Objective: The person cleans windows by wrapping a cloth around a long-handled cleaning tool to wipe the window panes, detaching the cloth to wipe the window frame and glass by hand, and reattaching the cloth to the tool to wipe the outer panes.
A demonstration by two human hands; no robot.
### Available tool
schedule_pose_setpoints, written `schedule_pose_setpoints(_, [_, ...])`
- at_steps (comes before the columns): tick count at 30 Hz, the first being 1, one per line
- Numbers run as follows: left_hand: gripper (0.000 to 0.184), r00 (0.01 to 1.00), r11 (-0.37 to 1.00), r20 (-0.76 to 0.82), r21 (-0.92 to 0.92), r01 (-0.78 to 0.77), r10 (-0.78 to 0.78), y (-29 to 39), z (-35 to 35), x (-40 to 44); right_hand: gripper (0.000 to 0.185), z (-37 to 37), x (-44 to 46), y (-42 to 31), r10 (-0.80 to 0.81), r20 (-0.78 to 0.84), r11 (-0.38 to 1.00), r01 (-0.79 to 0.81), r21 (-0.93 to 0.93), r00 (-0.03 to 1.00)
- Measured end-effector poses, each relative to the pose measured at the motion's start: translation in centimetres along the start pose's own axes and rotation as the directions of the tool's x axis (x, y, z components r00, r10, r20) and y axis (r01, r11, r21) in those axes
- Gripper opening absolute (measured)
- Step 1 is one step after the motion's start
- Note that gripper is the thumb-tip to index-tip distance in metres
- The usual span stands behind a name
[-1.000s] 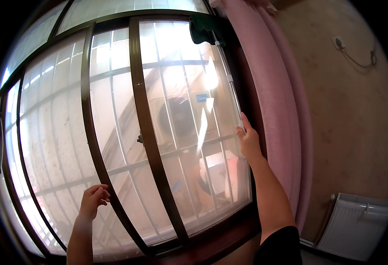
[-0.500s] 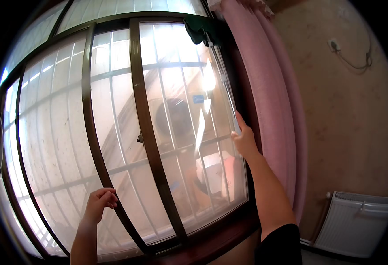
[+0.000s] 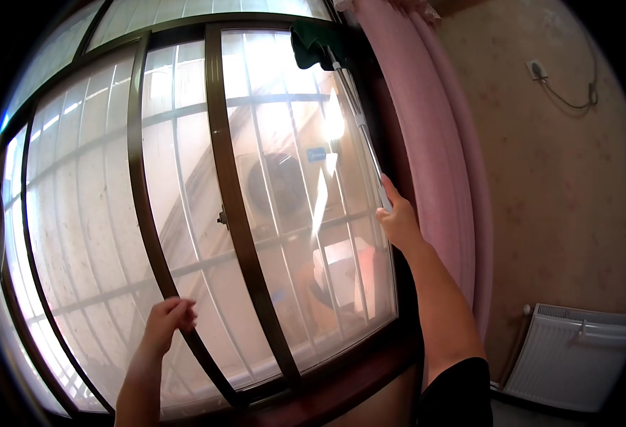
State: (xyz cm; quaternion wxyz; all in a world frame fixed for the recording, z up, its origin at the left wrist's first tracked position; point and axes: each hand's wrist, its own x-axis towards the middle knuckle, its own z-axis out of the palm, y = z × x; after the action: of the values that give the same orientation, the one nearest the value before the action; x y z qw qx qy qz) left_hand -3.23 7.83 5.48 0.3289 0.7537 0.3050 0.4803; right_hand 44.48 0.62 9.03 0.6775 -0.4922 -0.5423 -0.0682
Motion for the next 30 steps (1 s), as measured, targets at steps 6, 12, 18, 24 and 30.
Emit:
schedule_pose_setpoints(6, [0.046,0.978,0.983,0.175,-0.165,-0.08,0.109,5.9,12.0,11.1,0.068,2.3,-1.4,-3.4,0.129,0.084,0.986,-0.136,0.092,0.988])
schedule_pose_setpoints(12, [0.08,0.948,0.953,0.236,-0.264,-0.15,0.214,14.6,25.3,17.7,0.071,4.7,-2.0,-4.1,-0.028,0.08,0.997,0.022,0.078,0.996])
schedule_pose_setpoints(18, [0.038,0.966,0.73,0.206,-0.683,0.026,0.158,16.6,28.2,18.5,0.077,4.0,-3.4,-5.6,-0.204,0.123,0.976,0.212,-0.056,0.971])
schedule_pose_setpoints(24, [0.034,0.977,0.674,0.09,-0.736,-0.066,0.193,15.3,24.9,16.6,0.079,7.0,-5.2,-8.5,-0.18,0.144,0.983,0.182,-0.004,0.973])
schedule_pose_setpoints(30, [0.033,0.983,0.697,0.014,-0.708,-0.118,0.181,14.3,20.4,15.2,0.076,10.8,-6.3,-9.6,-0.228,0.162,0.974,0.223,0.051,0.96])
